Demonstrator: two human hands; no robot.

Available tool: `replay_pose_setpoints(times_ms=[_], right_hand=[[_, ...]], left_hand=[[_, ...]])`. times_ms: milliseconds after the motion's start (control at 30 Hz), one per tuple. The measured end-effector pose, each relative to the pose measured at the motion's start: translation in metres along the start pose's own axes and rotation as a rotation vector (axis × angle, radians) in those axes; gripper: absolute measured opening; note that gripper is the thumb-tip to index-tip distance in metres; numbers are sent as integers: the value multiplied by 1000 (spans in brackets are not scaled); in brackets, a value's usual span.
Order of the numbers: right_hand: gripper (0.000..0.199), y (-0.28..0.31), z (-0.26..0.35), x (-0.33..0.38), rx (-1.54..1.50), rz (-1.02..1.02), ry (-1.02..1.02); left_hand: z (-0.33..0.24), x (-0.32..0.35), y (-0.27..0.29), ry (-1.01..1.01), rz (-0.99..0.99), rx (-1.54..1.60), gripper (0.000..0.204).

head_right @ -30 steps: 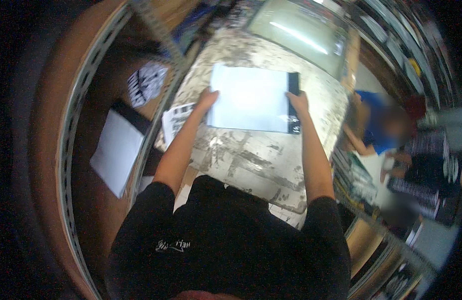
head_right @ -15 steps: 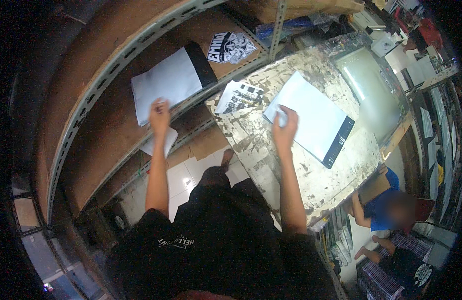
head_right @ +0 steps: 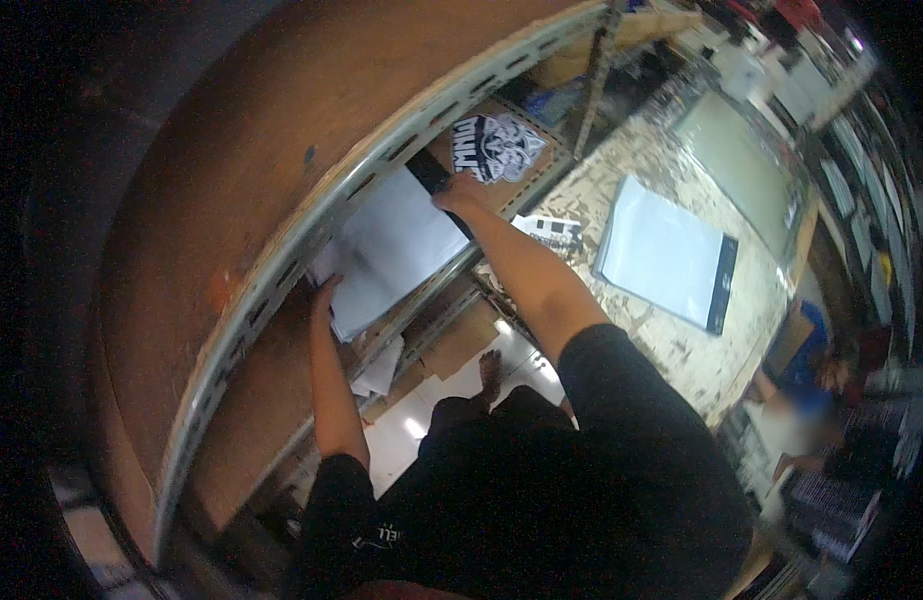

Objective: The person repeatedly folds white paper sheets with red and black text using a black folder tool on a workbench. The person stacks the folded papers and places them on a nearby shelf.

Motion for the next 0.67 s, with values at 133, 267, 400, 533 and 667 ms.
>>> replay_pose_setpoints(times_ms=[133,267,400,533,667], right_hand=[[46,-54,37,-54,195,148,224],[45,-92,36,-56,283,324,120],[56,-79,23,-85,-4,544,133],[54,-47,46,34,-26,471,87],[81,54,-62,131,-512,132,87]], left_hand=[[5,-4,36,296,265,319,76],[-49,59,28,491,172,492,70],[-128,40,-12,319,347,292,75],[-53,70,49,366,167,360,67],[-172,123,3,-27,188,206,78]])
Point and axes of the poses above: each hand's wrist, its own x-axis away from the middle knuckle, its own y-axis out of the back of the hand, z = x × y, the point moved 9 cm from there along -x, towards the middle knuckle, and after that the axes turned 14 degrees about -y, right-handed, at the moved point
